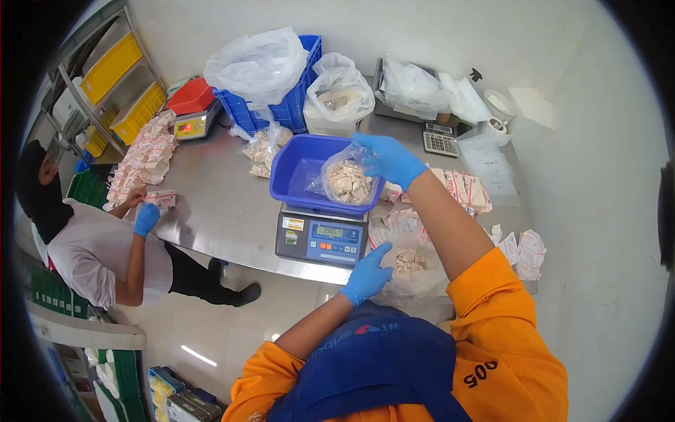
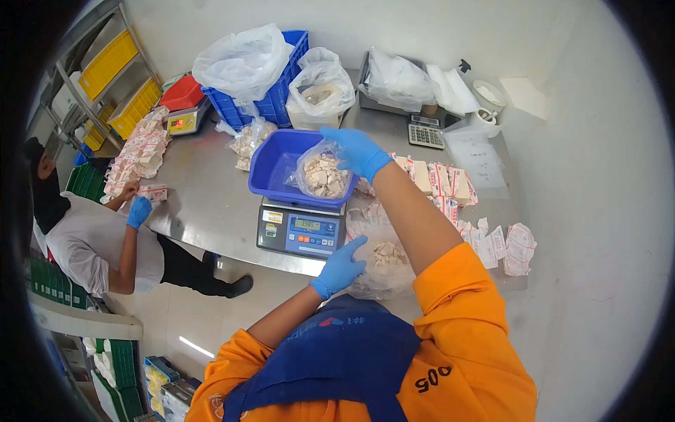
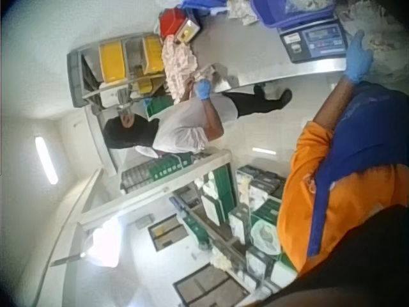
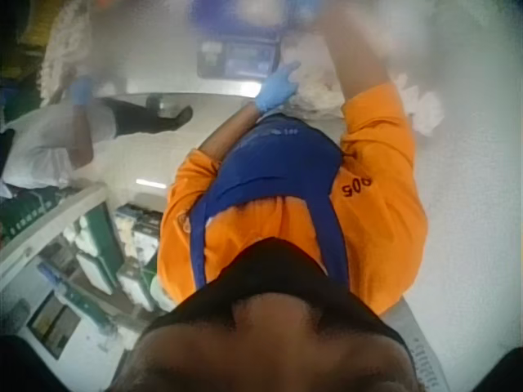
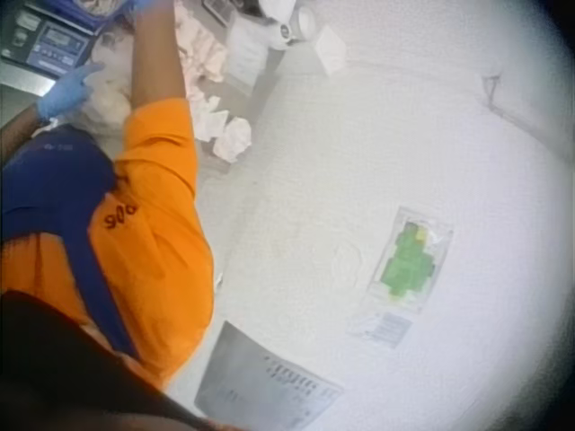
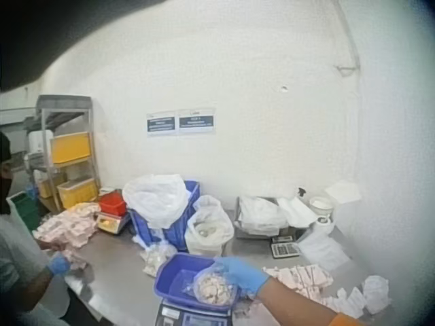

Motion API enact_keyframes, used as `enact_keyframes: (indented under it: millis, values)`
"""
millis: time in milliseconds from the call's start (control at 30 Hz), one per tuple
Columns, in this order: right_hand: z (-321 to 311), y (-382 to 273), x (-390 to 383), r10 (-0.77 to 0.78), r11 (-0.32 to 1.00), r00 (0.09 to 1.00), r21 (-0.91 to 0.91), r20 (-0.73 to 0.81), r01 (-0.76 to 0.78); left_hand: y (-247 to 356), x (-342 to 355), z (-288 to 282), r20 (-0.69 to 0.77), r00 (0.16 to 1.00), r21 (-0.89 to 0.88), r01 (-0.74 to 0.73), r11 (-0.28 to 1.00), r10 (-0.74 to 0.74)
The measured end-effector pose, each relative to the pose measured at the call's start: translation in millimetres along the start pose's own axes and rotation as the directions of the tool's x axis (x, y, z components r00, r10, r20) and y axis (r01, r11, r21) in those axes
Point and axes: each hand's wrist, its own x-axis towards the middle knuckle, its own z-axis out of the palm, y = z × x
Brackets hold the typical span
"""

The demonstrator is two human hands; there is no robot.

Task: The person places small items from a large bag into smaller plastic bags, weighs the bags on a digital scale, and seals the bags by hand.

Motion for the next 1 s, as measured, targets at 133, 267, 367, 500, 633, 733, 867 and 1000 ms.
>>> enact_keyframes:
  millis: [133,267,367,500,633,733,867,1000]
  values:
    - [-14.7,-10.9,-41.2,-0.086,0.988,0.996,0.130,0.007,0.084,8.7,-0.2,-4.9,0.029,0.998,0.001,0.056,0.998,-0.056]
    - [-44.4,24.0,-93.9,-0.012,0.989,0.996,0.145,-0.087,0.025,1.0,2.2,-2.1,0.026,0.997,-0.026,0.073,0.997,-0.072]
    - [-72.2,89.0,-123.3,0.037,0.953,0.986,-0.293,-0.163,-0.084,-3.4,7.2,1.6,0.029,0.997,-0.038,0.077,0.996,-0.076]
    - [-77.4,168.4,-152.6,-0.097,0.218,0.993,-0.972,0.063,0.083,-7.3,10.5,7.8,-0.013,0.998,-0.058,0.058,0.997,-0.059]
    - [-82.6,227.7,-134.7,-0.379,0.064,0.923,-0.994,0.062,0.092,-1.5,12.0,13.8,-0.025,0.996,-0.037,0.082,0.996,-0.083]
    - [-79.3,237.1,-119.2,-0.390,0.039,0.920,-0.999,0.019,0.037,1.4,13.1,16.0,-0.028,0.996,-0.016,0.082,0.997,-0.082]
    - [-83.9,241.7,-109.1,-0.367,-0.018,0.930,-1.000,0.022,0.017,0.0,13.3,14.9,-0.027,0.995,-0.018,0.095,0.995,-0.095]
    - [-90.6,237.0,-112.3,-0.382,0.129,0.924,-0.991,-0.023,0.029,-8.6,13.1,15.2,-0.043,0.999,-0.013,0.016,1.000,-0.017]
